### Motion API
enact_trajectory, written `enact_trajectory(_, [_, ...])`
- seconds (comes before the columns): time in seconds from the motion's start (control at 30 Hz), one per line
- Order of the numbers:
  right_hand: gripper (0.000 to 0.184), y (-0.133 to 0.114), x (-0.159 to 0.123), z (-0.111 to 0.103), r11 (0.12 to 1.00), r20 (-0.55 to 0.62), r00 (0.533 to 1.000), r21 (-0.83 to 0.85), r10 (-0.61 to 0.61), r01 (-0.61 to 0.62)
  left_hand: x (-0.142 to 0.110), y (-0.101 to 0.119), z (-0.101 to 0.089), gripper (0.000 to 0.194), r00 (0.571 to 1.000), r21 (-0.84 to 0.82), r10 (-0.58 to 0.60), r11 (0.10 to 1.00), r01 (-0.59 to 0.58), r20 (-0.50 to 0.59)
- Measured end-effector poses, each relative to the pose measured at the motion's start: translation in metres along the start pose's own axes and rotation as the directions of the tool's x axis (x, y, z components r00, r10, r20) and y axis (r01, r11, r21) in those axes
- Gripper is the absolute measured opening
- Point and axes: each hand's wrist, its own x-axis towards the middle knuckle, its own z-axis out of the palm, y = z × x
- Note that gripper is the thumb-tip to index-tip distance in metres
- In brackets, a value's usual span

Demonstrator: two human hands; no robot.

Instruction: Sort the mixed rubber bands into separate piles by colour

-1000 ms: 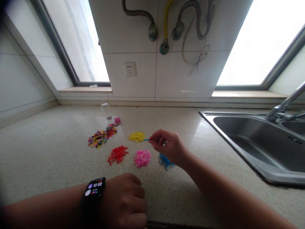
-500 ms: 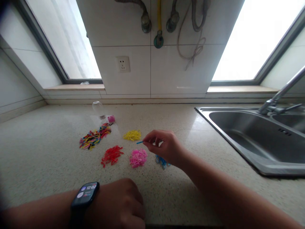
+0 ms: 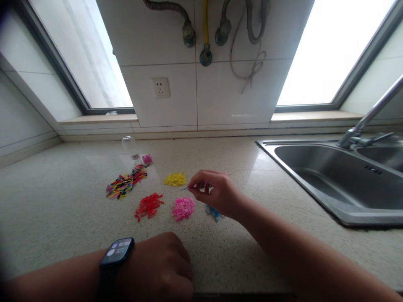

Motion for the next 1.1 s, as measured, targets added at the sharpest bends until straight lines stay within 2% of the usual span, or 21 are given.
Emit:
enact_trajectory(0.6, [0.007, -0.008, 0.003, -0.003, 0.998, 0.013, 0.999, -0.051, -0.047, 0.047, 0.0, -0.001, 0.002, 0.036, 1.0, -0.001, -0.013, 1.0, 0.013, -0.007])
enact_trajectory(1.1, [0.004, -0.012, 0.002, -0.006, 0.993, -0.045, 0.997, -0.106, -0.058, 0.053, 0.002, 0.001, 0.001, 0.04, 1.0, 0.004, -0.014, 1.0, 0.014, -0.027])
